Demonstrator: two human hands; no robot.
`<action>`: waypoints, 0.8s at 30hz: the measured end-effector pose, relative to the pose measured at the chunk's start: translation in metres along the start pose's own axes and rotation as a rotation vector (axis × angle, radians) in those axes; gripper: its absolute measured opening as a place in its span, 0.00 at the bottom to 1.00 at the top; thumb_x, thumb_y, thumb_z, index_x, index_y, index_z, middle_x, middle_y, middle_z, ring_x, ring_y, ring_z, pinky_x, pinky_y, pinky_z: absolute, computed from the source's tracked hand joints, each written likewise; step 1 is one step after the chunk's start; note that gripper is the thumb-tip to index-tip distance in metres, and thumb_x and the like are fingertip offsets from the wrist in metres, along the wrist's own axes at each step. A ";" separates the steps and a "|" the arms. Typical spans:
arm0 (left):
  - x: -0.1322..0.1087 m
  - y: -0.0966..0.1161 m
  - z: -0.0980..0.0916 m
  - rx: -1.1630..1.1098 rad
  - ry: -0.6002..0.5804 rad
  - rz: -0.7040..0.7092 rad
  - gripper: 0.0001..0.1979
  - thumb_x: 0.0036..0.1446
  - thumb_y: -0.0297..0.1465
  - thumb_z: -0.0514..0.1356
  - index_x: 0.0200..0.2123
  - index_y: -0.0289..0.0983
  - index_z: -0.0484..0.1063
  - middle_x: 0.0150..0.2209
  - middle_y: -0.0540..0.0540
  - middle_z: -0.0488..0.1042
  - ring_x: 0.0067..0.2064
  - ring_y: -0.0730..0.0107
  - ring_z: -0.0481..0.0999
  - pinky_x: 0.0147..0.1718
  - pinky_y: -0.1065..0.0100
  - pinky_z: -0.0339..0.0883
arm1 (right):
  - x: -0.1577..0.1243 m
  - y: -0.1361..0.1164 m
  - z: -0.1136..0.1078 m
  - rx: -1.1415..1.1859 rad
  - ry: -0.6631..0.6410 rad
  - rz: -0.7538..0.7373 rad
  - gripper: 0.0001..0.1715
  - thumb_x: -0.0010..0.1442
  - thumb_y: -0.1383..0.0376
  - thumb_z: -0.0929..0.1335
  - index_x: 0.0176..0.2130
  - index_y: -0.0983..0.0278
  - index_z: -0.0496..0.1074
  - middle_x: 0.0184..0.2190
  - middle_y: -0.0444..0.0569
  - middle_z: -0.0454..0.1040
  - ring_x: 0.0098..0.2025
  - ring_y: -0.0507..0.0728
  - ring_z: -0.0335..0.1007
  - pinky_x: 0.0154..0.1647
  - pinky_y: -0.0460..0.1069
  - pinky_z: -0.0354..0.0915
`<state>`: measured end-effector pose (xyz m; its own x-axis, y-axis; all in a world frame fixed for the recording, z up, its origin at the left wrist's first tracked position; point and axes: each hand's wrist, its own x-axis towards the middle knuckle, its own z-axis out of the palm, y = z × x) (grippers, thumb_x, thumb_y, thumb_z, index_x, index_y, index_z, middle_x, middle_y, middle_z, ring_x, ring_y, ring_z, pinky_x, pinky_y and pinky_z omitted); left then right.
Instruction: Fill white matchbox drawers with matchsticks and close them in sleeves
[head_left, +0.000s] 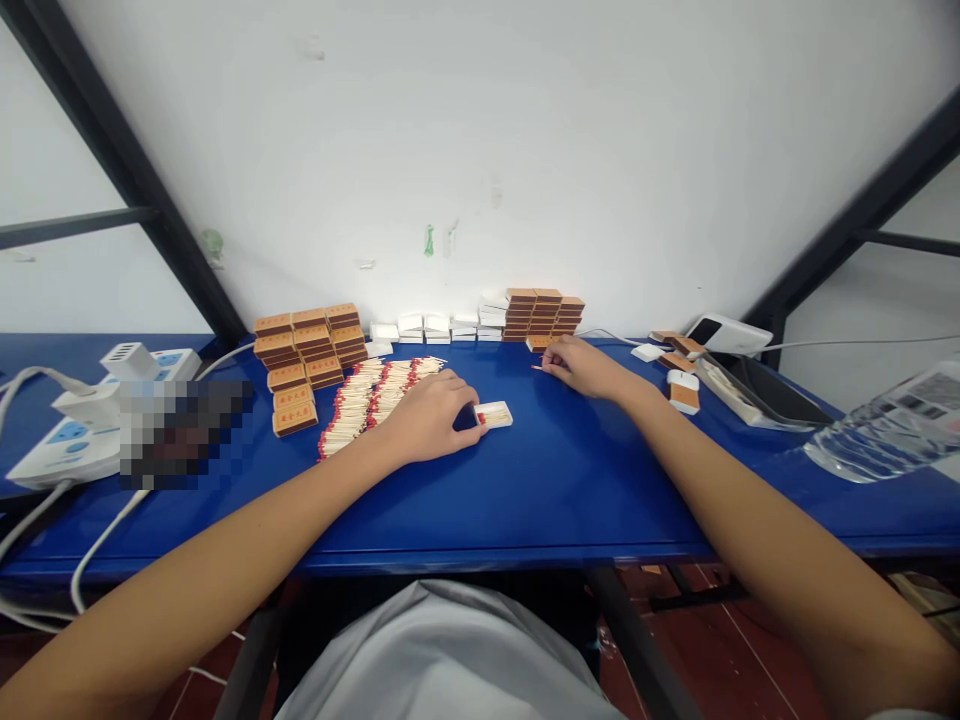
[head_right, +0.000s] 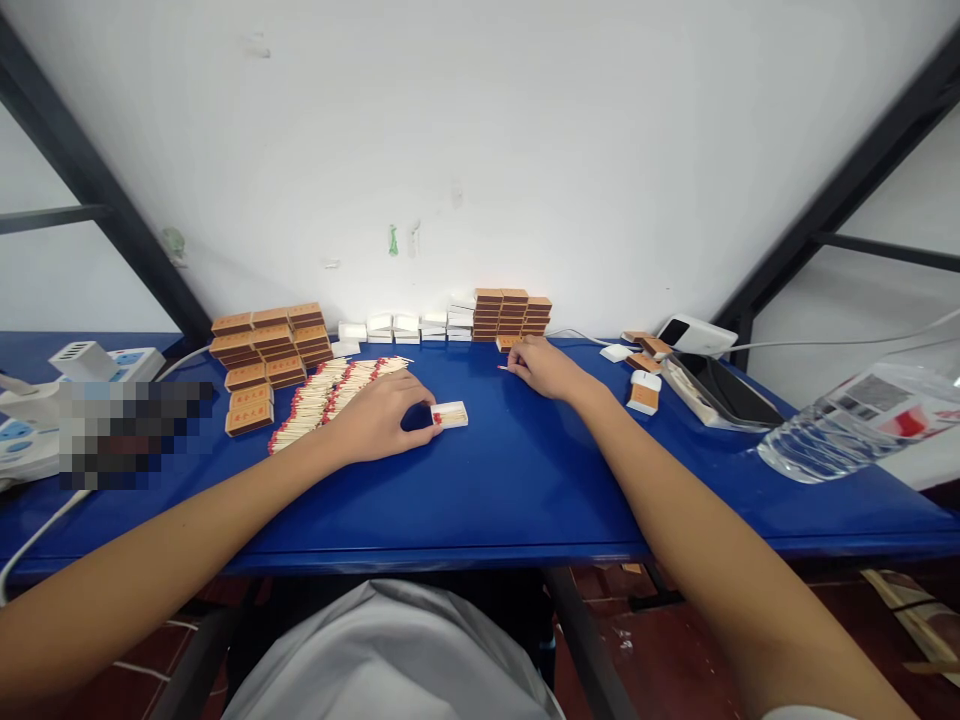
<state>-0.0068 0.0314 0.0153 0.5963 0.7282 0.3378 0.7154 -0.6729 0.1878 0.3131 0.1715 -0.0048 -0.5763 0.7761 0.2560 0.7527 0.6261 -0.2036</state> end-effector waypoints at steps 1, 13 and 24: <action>0.000 0.000 0.000 -0.002 -0.003 -0.003 0.09 0.67 0.38 0.66 0.42 0.39 0.79 0.42 0.42 0.81 0.50 0.52 0.78 0.51 0.53 0.73 | 0.000 0.000 0.000 -0.007 -0.006 0.006 0.12 0.70 0.58 0.64 0.38 0.61 0.73 0.41 0.61 0.77 0.45 0.67 0.72 0.49 0.59 0.68; 0.000 -0.001 0.001 -0.004 0.005 -0.009 0.09 0.66 0.38 0.67 0.43 0.39 0.79 0.42 0.42 0.81 0.50 0.52 0.78 0.51 0.53 0.73 | -0.011 -0.062 -0.014 0.180 -0.033 -0.083 0.17 0.73 0.54 0.63 0.40 0.61 0.73 0.40 0.56 0.77 0.40 0.62 0.71 0.41 0.55 0.68; 0.000 -0.003 0.001 0.002 0.009 0.009 0.08 0.66 0.38 0.66 0.41 0.39 0.77 0.40 0.43 0.80 0.48 0.53 0.77 0.50 0.54 0.72 | -0.026 -0.132 -0.010 0.119 -0.096 -0.286 0.10 0.73 0.63 0.64 0.41 0.59 0.74 0.43 0.57 0.74 0.46 0.66 0.71 0.47 0.59 0.68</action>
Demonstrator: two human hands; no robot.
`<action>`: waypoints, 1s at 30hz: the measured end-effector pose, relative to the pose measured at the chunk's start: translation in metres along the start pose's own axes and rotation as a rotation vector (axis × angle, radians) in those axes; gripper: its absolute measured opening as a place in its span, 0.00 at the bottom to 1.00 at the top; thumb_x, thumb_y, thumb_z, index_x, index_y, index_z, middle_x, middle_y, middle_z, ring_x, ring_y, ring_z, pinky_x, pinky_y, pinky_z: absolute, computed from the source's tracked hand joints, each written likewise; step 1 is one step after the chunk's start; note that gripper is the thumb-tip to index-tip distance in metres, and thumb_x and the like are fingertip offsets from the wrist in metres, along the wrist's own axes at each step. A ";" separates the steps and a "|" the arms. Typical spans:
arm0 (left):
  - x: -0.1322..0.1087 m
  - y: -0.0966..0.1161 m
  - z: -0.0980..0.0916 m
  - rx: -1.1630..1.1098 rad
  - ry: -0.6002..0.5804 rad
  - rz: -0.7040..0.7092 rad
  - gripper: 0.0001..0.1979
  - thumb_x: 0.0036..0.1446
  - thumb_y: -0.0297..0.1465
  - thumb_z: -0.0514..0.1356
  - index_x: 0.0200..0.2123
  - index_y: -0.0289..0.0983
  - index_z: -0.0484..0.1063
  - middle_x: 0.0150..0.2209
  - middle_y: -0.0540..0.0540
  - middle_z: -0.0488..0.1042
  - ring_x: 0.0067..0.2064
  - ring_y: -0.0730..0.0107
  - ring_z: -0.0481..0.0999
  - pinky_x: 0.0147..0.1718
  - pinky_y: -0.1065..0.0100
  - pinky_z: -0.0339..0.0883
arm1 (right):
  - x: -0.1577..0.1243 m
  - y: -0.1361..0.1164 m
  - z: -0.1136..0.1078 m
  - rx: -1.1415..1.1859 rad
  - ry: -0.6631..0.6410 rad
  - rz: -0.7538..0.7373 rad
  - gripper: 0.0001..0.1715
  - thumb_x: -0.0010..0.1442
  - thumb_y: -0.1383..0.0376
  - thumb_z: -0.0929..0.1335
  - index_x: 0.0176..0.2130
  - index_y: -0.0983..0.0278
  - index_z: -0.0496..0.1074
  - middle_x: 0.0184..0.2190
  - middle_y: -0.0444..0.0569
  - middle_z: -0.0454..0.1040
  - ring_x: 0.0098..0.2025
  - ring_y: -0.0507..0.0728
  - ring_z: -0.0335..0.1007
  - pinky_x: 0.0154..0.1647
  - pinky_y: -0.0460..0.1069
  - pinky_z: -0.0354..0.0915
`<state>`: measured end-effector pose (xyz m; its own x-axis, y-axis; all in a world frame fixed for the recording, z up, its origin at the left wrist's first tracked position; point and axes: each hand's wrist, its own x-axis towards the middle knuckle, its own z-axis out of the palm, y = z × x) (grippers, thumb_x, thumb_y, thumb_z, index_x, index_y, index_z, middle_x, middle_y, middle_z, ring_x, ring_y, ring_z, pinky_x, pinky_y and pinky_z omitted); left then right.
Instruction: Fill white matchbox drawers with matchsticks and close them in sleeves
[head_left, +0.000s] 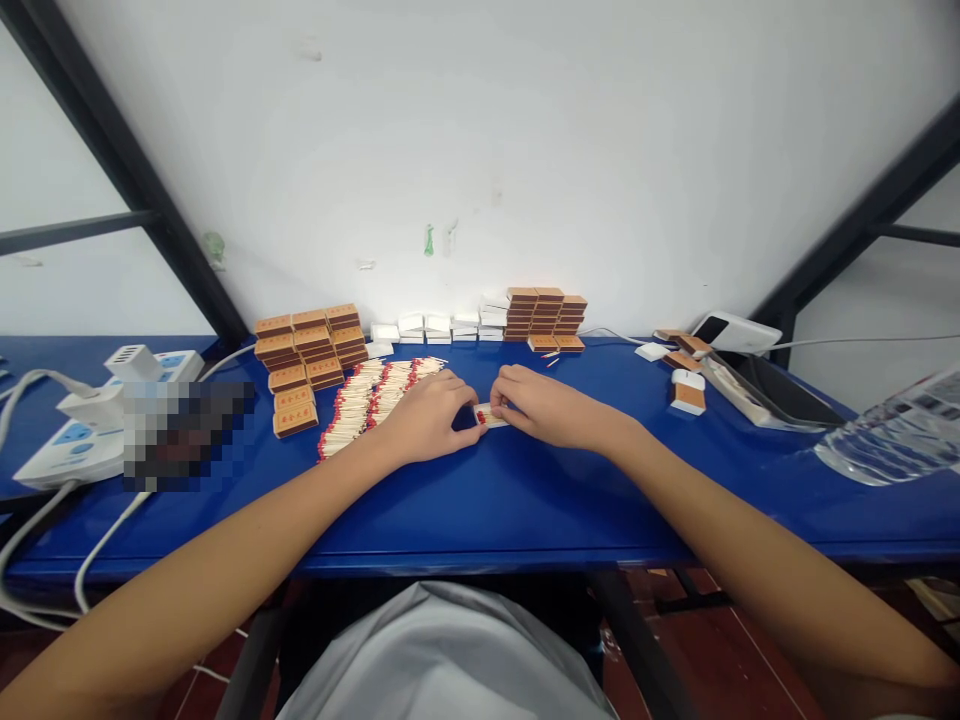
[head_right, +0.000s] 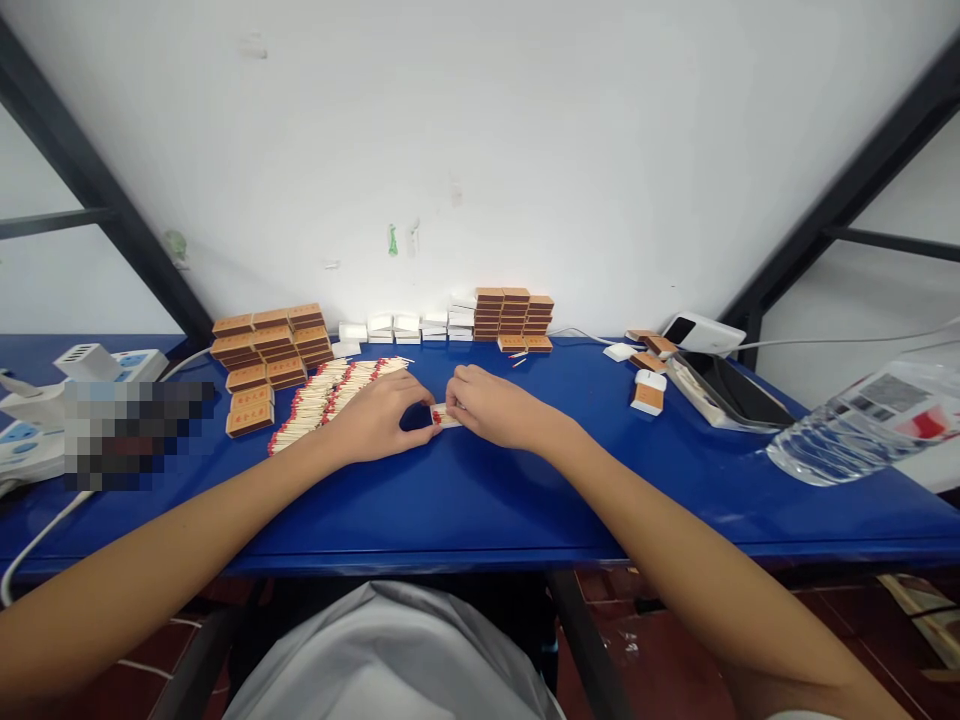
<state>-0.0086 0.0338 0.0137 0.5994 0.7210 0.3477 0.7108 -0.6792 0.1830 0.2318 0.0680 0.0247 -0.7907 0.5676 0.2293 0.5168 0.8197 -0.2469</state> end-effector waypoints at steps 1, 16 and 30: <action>0.000 0.000 0.000 0.003 -0.001 -0.001 0.08 0.66 0.38 0.66 0.41 0.39 0.77 0.40 0.43 0.80 0.48 0.53 0.77 0.49 0.54 0.72 | -0.001 -0.001 0.000 0.003 -0.005 -0.008 0.11 0.73 0.62 0.63 0.41 0.58 0.74 0.42 0.56 0.74 0.46 0.65 0.71 0.47 0.59 0.68; -0.001 0.002 0.000 -0.005 0.003 -0.005 0.10 0.67 0.40 0.65 0.43 0.39 0.79 0.43 0.41 0.81 0.50 0.52 0.78 0.52 0.53 0.73 | -0.023 0.138 -0.023 -0.110 0.160 0.254 0.10 0.68 0.59 0.67 0.41 0.61 0.77 0.41 0.58 0.79 0.43 0.66 0.73 0.45 0.57 0.67; -0.001 0.001 0.001 -0.007 0.004 -0.001 0.10 0.67 0.40 0.65 0.42 0.39 0.79 0.43 0.41 0.81 0.50 0.52 0.78 0.53 0.52 0.73 | -0.015 0.173 -0.007 -0.094 0.154 0.237 0.10 0.69 0.57 0.65 0.43 0.60 0.72 0.41 0.58 0.78 0.44 0.66 0.72 0.45 0.56 0.65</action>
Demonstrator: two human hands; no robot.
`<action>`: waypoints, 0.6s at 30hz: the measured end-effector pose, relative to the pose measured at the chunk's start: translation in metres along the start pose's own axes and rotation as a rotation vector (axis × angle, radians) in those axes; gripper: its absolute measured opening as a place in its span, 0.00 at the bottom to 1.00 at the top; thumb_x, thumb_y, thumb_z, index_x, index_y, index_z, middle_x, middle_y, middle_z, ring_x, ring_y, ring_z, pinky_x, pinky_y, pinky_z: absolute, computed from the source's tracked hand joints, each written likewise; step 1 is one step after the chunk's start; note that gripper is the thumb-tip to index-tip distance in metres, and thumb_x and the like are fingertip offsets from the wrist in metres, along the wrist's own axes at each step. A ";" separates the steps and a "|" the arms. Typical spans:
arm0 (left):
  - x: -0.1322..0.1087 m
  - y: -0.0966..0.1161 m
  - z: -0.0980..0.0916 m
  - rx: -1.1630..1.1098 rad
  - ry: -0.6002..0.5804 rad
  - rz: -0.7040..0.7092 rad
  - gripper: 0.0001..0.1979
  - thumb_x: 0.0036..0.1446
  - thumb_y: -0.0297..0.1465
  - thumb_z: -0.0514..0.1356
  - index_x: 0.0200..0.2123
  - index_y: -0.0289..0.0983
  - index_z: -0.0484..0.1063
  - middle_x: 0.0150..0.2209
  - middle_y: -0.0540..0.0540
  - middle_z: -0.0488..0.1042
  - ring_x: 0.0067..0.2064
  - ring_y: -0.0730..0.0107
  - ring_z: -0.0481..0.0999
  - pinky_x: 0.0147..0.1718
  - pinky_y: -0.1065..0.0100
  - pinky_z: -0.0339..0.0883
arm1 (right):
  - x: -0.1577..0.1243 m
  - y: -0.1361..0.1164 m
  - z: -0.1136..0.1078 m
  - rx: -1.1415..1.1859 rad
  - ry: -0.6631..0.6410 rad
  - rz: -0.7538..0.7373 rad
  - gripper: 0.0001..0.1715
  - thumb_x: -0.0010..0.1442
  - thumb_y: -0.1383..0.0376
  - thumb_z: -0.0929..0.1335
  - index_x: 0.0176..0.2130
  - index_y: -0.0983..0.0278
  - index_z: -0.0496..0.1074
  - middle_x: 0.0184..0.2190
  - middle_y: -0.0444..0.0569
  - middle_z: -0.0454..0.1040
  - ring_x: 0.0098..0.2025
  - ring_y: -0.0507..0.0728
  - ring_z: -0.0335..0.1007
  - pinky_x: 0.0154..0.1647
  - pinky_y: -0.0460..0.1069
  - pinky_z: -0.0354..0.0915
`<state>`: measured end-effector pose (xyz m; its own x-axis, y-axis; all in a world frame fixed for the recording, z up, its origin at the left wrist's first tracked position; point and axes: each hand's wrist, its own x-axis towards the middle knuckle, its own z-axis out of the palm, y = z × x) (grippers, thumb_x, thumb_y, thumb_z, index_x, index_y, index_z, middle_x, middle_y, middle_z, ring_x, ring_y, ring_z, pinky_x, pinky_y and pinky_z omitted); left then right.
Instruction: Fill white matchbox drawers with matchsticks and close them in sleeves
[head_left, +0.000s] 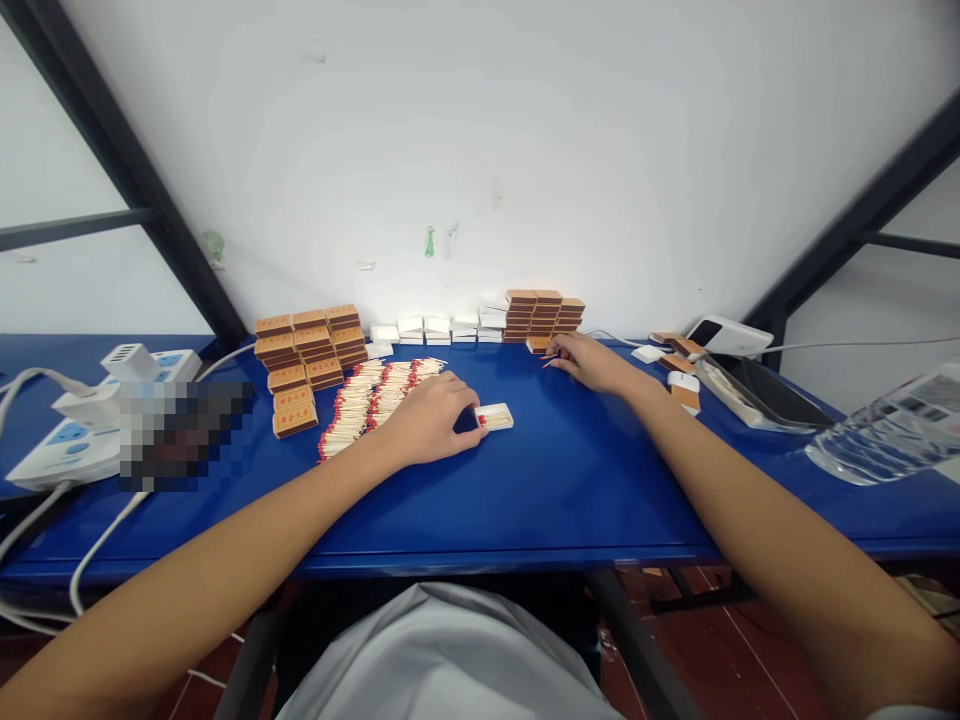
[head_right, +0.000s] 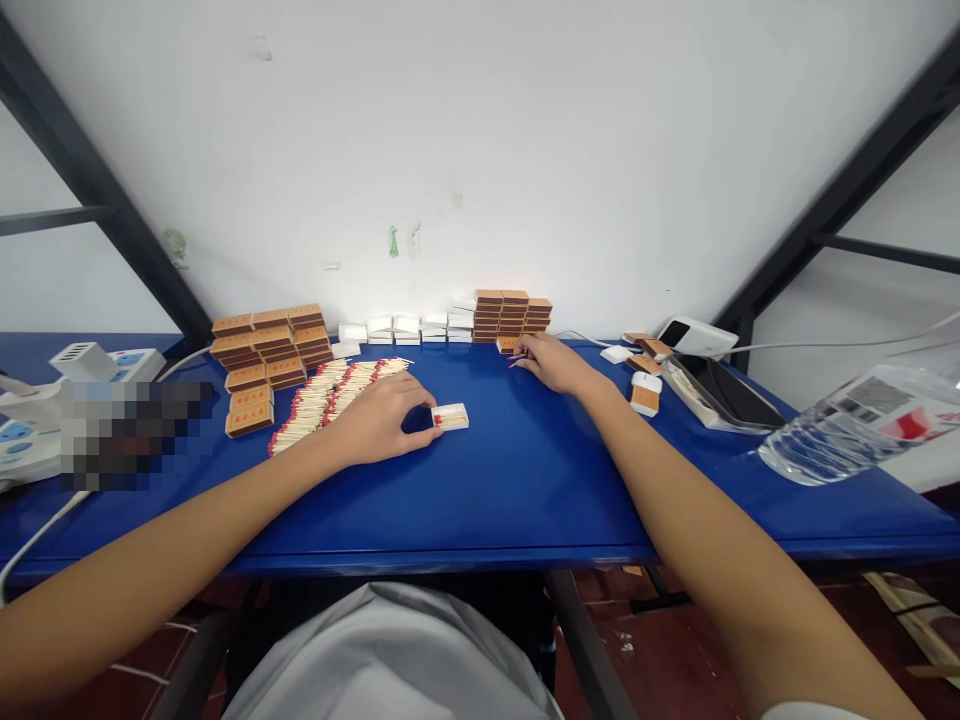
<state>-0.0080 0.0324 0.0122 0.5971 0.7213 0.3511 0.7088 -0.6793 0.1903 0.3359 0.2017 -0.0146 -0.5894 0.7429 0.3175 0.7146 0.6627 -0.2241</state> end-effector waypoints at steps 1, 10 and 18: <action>0.000 0.000 0.000 0.000 -0.001 -0.002 0.10 0.67 0.40 0.65 0.43 0.39 0.79 0.43 0.41 0.81 0.50 0.52 0.78 0.53 0.52 0.73 | 0.000 0.000 0.001 0.000 0.000 0.001 0.10 0.70 0.57 0.65 0.42 0.60 0.72 0.41 0.58 0.78 0.44 0.66 0.72 0.46 0.57 0.66; -0.001 -0.002 0.001 -0.001 0.012 0.005 0.10 0.66 0.40 0.65 0.42 0.39 0.79 0.42 0.41 0.81 0.50 0.51 0.78 0.52 0.51 0.74 | 0.002 0.001 0.006 -0.010 0.005 0.031 0.09 0.70 0.58 0.66 0.42 0.61 0.72 0.43 0.59 0.79 0.47 0.66 0.73 0.49 0.57 0.68; 0.000 -0.001 0.001 0.004 -0.001 -0.008 0.10 0.66 0.40 0.66 0.42 0.40 0.79 0.42 0.41 0.81 0.51 0.51 0.78 0.53 0.52 0.74 | 0.001 0.000 0.007 -0.021 0.019 0.055 0.09 0.70 0.59 0.66 0.42 0.61 0.74 0.43 0.59 0.79 0.47 0.67 0.74 0.49 0.58 0.69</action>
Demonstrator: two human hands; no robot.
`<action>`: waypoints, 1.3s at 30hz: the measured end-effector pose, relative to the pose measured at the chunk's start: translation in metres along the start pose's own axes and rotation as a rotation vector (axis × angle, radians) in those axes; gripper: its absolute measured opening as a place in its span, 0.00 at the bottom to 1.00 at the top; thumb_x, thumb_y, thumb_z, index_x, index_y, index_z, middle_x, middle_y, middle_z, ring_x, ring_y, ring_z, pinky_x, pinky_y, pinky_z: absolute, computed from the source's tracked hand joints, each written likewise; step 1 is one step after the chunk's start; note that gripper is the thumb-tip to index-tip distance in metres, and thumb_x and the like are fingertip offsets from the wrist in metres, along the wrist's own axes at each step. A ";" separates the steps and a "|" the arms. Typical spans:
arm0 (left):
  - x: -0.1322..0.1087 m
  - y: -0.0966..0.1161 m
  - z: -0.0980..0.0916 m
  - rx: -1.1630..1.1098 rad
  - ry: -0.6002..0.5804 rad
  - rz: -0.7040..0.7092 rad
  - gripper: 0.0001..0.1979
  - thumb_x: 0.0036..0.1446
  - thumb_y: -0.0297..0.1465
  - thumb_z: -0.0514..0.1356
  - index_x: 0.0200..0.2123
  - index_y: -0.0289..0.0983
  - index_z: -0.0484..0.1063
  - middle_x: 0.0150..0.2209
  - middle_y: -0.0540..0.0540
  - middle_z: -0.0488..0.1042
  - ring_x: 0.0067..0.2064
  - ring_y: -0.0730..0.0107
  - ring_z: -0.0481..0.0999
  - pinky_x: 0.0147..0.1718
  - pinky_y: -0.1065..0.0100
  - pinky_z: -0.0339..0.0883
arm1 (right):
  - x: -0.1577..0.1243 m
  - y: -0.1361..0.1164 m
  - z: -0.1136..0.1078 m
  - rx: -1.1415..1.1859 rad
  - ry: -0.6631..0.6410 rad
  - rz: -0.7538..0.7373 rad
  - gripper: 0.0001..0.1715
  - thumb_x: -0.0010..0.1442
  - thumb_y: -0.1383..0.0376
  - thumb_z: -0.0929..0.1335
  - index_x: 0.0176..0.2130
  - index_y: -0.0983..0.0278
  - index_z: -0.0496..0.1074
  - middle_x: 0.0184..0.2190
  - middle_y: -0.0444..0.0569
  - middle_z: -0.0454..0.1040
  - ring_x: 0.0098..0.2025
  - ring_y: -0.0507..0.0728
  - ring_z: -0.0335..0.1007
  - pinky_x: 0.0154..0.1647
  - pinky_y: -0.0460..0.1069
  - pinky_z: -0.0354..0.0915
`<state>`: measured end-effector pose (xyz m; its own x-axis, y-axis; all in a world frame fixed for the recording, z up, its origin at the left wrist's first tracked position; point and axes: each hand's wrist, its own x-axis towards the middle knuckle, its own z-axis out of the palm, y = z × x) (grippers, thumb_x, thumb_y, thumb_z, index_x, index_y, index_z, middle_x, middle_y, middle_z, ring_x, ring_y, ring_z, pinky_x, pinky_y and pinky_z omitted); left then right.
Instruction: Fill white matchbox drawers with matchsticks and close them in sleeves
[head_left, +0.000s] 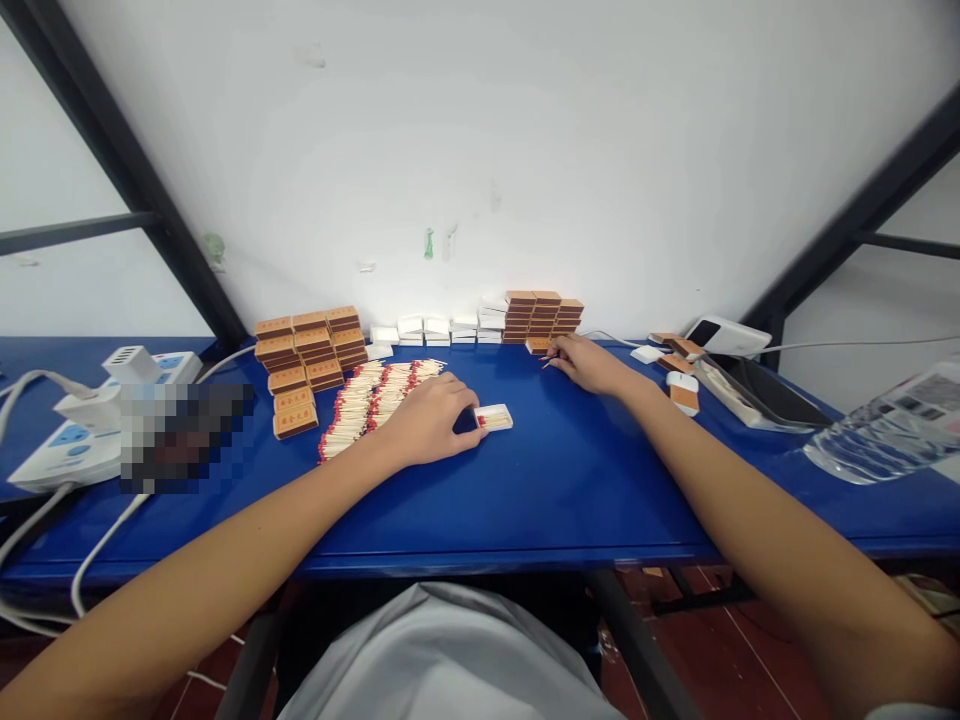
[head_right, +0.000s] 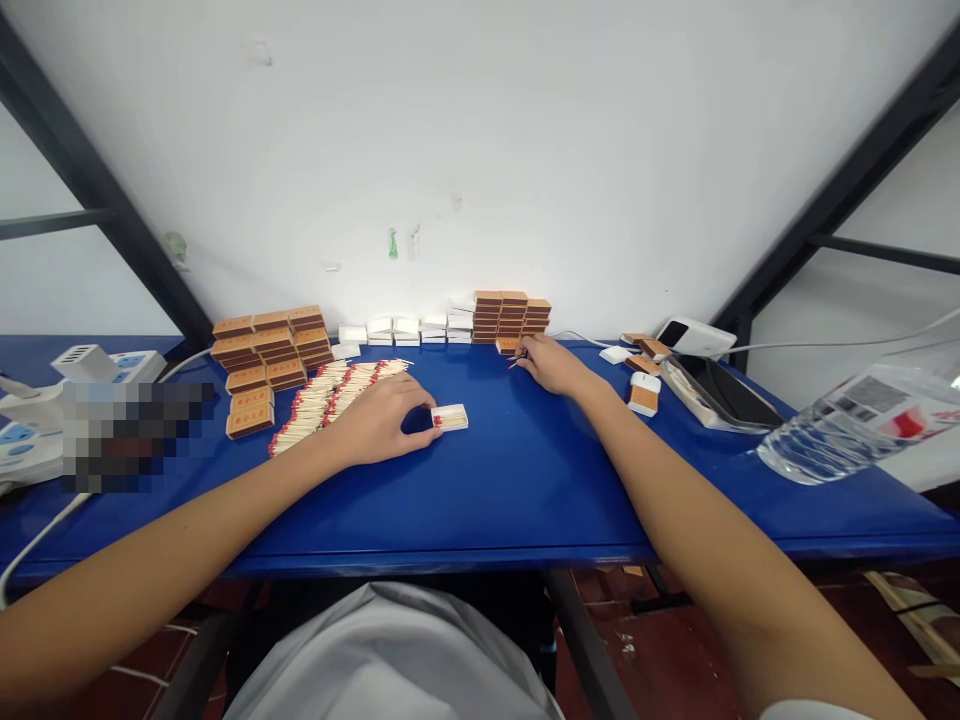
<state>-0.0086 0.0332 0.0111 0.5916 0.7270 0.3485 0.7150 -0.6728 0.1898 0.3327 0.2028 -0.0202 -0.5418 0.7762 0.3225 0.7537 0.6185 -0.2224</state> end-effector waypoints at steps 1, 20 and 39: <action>0.000 0.000 0.000 0.002 -0.001 -0.002 0.10 0.66 0.40 0.66 0.42 0.40 0.79 0.43 0.41 0.81 0.51 0.51 0.78 0.53 0.52 0.73 | 0.000 0.000 0.000 -0.004 -0.007 -0.004 0.09 0.70 0.59 0.66 0.42 0.61 0.74 0.44 0.59 0.79 0.48 0.67 0.73 0.49 0.58 0.69; 0.000 0.001 -0.001 0.015 -0.001 0.014 0.11 0.68 0.40 0.65 0.43 0.38 0.79 0.43 0.41 0.82 0.51 0.51 0.78 0.53 0.52 0.73 | -0.004 -0.026 -0.009 0.102 -0.050 -0.051 0.16 0.71 0.55 0.64 0.43 0.62 0.77 0.41 0.59 0.79 0.43 0.65 0.72 0.45 0.57 0.68; 0.000 0.002 -0.003 0.031 -0.018 0.008 0.12 0.68 0.40 0.65 0.43 0.37 0.80 0.44 0.40 0.82 0.51 0.52 0.78 0.53 0.53 0.73 | -0.008 -0.014 -0.014 -0.042 -0.151 0.097 0.11 0.69 0.62 0.64 0.36 0.61 0.72 0.39 0.58 0.80 0.40 0.63 0.74 0.43 0.54 0.68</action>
<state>-0.0076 0.0316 0.0141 0.6039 0.7239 0.3336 0.7212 -0.6745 0.1581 0.3314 0.1862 -0.0068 -0.5131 0.8435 0.1589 0.8184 0.5365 -0.2057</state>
